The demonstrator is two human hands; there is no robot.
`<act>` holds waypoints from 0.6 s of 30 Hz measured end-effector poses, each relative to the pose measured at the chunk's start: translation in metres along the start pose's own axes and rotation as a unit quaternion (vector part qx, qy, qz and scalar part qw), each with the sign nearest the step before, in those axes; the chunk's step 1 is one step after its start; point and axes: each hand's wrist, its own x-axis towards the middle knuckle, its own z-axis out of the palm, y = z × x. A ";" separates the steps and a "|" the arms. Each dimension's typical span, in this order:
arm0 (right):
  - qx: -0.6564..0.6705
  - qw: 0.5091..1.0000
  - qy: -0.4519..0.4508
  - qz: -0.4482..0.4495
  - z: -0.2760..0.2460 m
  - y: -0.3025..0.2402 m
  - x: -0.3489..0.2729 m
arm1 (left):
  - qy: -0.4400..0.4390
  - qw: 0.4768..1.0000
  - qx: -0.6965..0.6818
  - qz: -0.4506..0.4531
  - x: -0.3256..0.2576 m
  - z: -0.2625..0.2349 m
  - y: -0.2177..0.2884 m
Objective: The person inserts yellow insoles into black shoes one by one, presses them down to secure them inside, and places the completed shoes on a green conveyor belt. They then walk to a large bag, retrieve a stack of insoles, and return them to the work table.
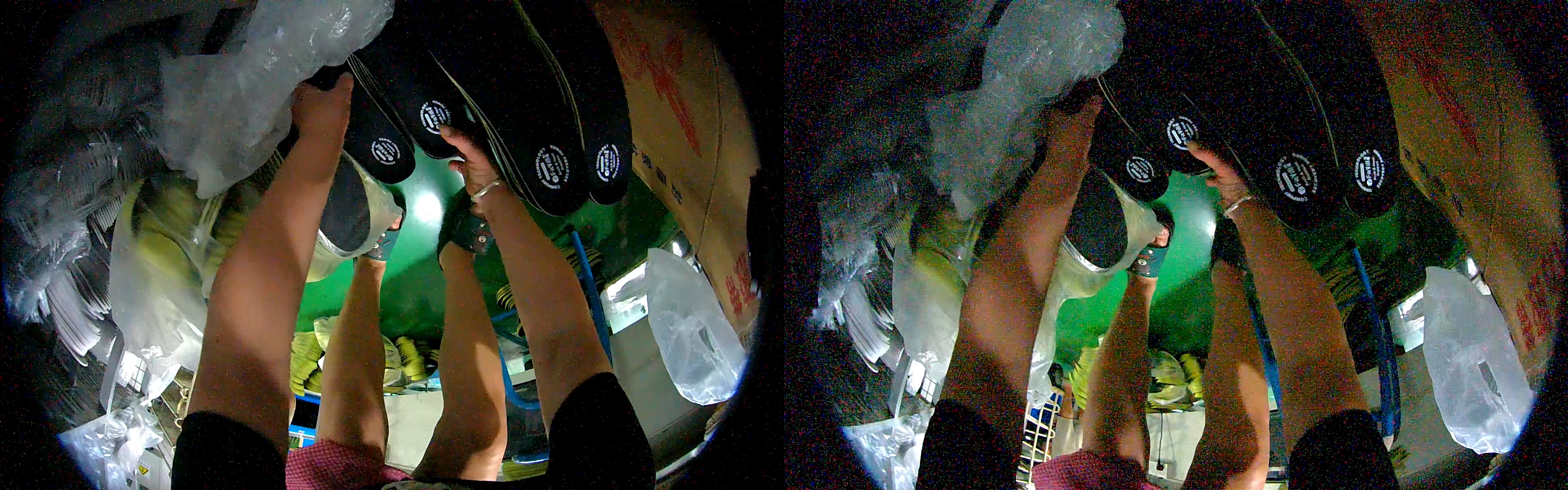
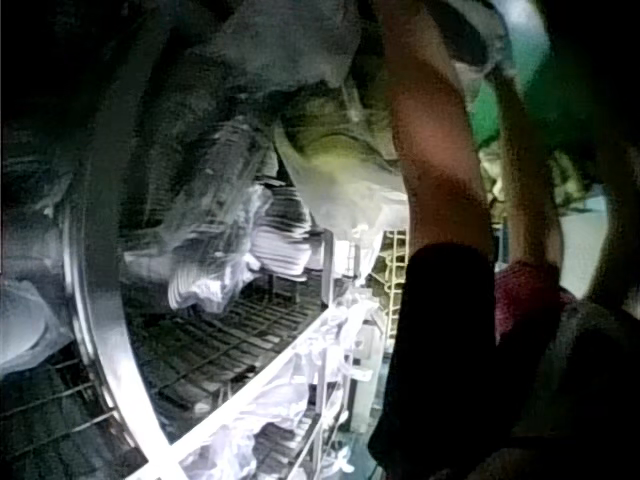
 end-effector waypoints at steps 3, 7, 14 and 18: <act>0.042 0.996 -0.054 0.061 -0.007 -0.006 -0.002 | -0.082 0.993 0.070 0.048 0.030 -0.016 0.019; 0.263 0.929 -0.225 0.129 -0.050 0.021 0.007 | -0.102 0.990 -0.101 0.007 0.037 -0.049 0.059; 0.376 0.877 -0.246 0.168 -0.048 0.029 -0.036 | -0.216 0.951 -0.219 -0.001 0.046 -0.068 0.045; 0.292 0.932 -0.162 0.144 -0.057 0.039 -0.008 | -0.382 0.867 -0.095 0.305 0.070 -0.075 -0.019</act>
